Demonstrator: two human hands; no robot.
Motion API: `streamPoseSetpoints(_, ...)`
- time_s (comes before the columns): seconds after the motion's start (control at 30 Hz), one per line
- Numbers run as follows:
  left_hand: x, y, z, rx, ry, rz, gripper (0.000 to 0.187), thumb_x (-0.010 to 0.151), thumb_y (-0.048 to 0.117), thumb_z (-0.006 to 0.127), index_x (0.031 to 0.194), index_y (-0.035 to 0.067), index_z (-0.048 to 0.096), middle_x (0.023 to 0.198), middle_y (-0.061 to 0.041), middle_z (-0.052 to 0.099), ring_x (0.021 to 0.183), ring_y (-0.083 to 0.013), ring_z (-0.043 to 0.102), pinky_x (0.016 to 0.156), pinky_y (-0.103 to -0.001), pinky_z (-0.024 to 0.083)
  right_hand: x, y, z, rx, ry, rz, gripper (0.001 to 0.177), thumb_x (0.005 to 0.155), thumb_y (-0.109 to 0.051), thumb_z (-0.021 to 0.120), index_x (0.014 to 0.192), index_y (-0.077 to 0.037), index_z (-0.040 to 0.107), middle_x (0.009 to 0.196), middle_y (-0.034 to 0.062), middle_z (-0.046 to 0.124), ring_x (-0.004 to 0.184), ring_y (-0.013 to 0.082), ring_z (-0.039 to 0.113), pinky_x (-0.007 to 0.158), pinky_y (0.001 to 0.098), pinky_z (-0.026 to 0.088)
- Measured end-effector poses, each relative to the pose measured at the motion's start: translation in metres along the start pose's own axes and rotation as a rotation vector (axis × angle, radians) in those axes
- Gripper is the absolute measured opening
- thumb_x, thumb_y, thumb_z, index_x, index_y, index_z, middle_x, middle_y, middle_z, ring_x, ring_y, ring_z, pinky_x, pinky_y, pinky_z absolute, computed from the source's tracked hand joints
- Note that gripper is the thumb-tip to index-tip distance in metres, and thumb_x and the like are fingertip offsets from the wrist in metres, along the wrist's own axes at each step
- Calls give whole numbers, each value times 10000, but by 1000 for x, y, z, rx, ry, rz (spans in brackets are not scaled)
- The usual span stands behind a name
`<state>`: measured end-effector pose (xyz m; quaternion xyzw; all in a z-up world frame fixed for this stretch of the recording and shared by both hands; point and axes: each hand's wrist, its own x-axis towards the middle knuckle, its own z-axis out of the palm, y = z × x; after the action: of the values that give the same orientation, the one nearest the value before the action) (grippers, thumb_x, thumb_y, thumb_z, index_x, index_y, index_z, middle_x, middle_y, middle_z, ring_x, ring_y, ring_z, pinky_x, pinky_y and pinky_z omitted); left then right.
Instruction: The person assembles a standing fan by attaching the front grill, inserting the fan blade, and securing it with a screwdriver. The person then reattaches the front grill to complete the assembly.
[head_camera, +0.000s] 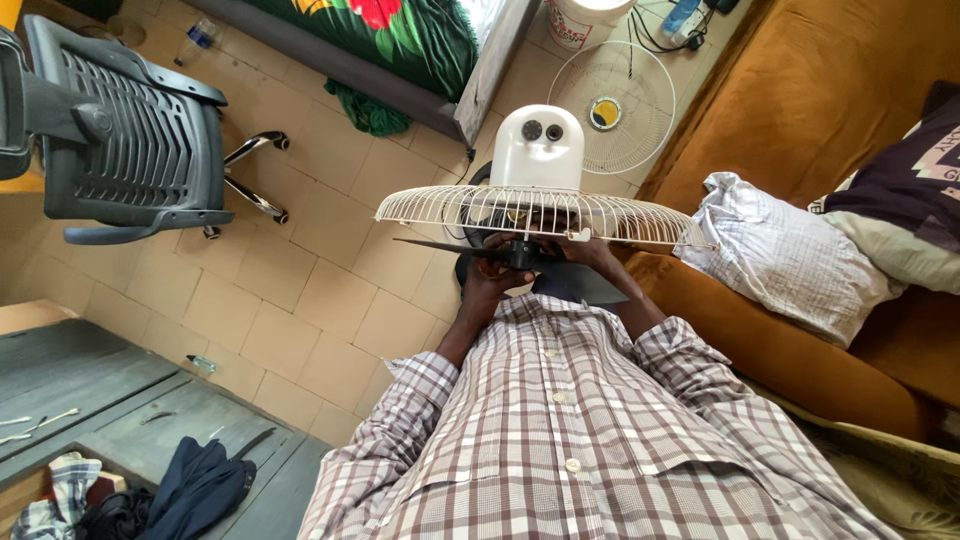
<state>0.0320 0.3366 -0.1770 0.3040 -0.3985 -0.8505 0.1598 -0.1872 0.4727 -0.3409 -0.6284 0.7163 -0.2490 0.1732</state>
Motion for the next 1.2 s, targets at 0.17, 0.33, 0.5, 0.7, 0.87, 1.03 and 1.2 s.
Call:
streamPoseSetpoints(0.17, 1, -1, -4, 178, -33, 15, 667, 762, -74, 881, 1359, -13, 591, 1139, -96, 658, 1020, -182, 651, 813, -303, 577, 3, -4, -3, -206, 69, -76, 354, 852, -137, 697, 1206, -109, 697, 1060, 150, 719, 949, 317, 684, 813, 439, 567)
streamPoseSetpoints(0.33, 7, -5, -6, 102, -37, -13, 665, 729, -35, 880, 1321, -8, 578, 1208, -120, 698, 1087, -202, 702, 906, -345, 632, 16, -18, -8, -55, -192, 9, 413, 823, -206, 753, 1207, -80, 673, 1055, 183, 720, 957, 337, 679, 826, 456, 559)
streamPoseSetpoints(0.5, 10, -10, -14, 84, -69, -19, 703, 741, -14, 878, 1357, 12, 539, 1224, -106, 679, 1081, -209, 709, 913, -346, 632, 9, -28, -8, 210, -81, 22, 387, 936, -121, 653, 1323, -118, 653, 1089, 97, 737, 910, 226, 706, 792, 357, 575)
streamPoseSetpoints(0.7, 10, -13, -23, 96, -105, -41, 678, 781, 4, 882, 1369, -8, 546, 1201, -141, 692, 1066, -214, 723, 899, -345, 639, 1, -31, 1, 1099, -51, 589, 228, 1038, -161, 678, 1226, -32, 674, 946, 69, 744, 736, 143, 673, 638, 311, 571)
streamPoseSetpoints(0.87, 16, -6, -24, 340, -88, -29, 618, 791, 12, 911, 1326, -28, 606, 1184, -163, 737, 1069, -212, 736, 894, -331, 633, -4, -28, 1, 548, -103, 371, 214, 981, -154, 664, 1181, -93, 705, 1001, -10, 724, 802, 95, 648, 720, 259, 547)
streamPoseSetpoints(1.03, 15, -4, -21, 188, -74, -51, 679, 751, 21, 895, 1335, -22, 552, 1219, -146, 688, 1049, -218, 727, 870, -336, 635, -35, -26, -3, 519, -150, 345, 230, 970, -142, 667, 1189, -80, 699, 1038, 15, 722, 866, 123, 653, 766, 276, 541)
streamPoseSetpoints(1.2, 10, -2, -16, 190, -81, 0, 695, 765, 7, 893, 1350, -26, 521, 1237, -157, 683, 1128, -221, 714, 961, -350, 632, -13, -18, -10, 274, -124, 113, 247, 959, -130, 670, 1196, -66, 694, 1075, 40, 720, 929, 152, 658, 811, 293, 536)
